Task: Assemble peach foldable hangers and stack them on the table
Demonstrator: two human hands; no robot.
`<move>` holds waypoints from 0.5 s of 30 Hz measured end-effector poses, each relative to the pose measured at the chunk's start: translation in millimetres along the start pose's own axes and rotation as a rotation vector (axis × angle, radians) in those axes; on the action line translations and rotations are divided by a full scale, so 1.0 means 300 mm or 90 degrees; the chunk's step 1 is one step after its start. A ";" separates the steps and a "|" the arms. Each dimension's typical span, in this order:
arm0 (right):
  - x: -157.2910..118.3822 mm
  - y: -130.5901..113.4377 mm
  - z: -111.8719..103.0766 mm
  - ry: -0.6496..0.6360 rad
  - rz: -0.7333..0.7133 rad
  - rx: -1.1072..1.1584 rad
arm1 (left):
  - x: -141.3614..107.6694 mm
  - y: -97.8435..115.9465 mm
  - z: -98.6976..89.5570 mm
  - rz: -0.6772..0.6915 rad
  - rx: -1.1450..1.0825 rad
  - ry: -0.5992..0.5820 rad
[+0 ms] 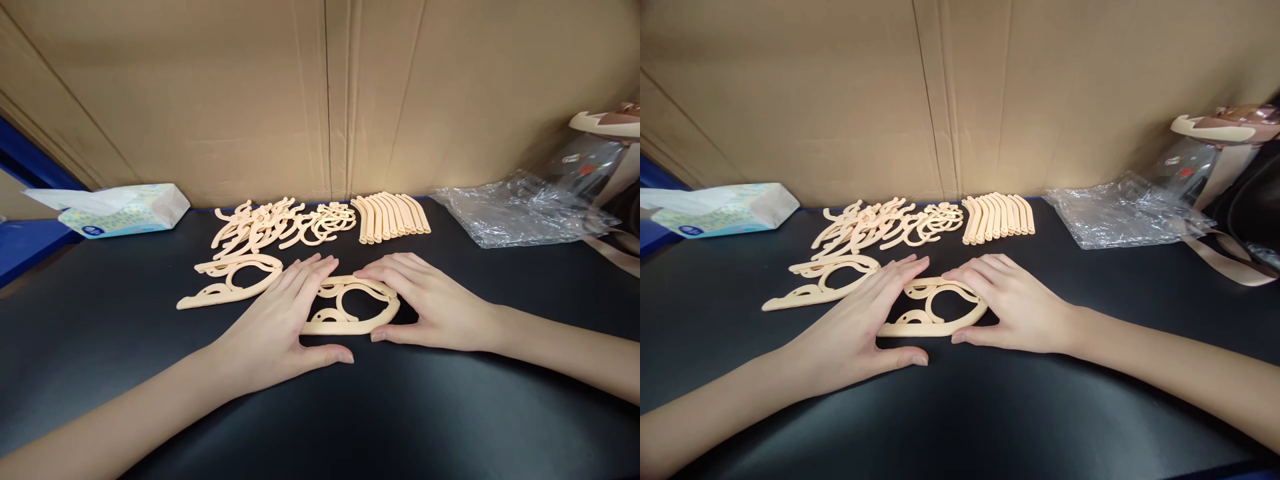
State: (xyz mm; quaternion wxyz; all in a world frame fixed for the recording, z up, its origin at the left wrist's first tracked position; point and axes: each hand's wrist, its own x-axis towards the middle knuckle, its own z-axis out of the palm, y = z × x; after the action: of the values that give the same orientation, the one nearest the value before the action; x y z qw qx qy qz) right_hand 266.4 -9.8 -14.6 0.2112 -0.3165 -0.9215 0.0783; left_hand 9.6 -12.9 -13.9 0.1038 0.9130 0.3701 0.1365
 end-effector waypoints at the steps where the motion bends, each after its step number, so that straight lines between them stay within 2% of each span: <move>1: -0.001 0.000 -0.001 0.003 -0.002 0.001 | -0.001 0.000 0.001 0.002 0.001 0.002; 9: -0.006 -0.012 -0.007 0.081 -0.032 -0.015 | -0.002 0.001 0.005 0.073 0.001 0.048; 15: -0.010 -0.015 -0.010 0.111 -0.064 -0.002 | -0.002 0.008 -0.001 0.084 -0.031 0.069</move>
State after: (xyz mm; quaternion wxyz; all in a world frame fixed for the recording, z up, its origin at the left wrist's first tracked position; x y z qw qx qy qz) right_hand 267.4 -15.0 -11.6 0.2937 -0.2755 -0.9145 0.0385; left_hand 10.4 -14.9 -13.0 0.0965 0.9239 0.3111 0.2008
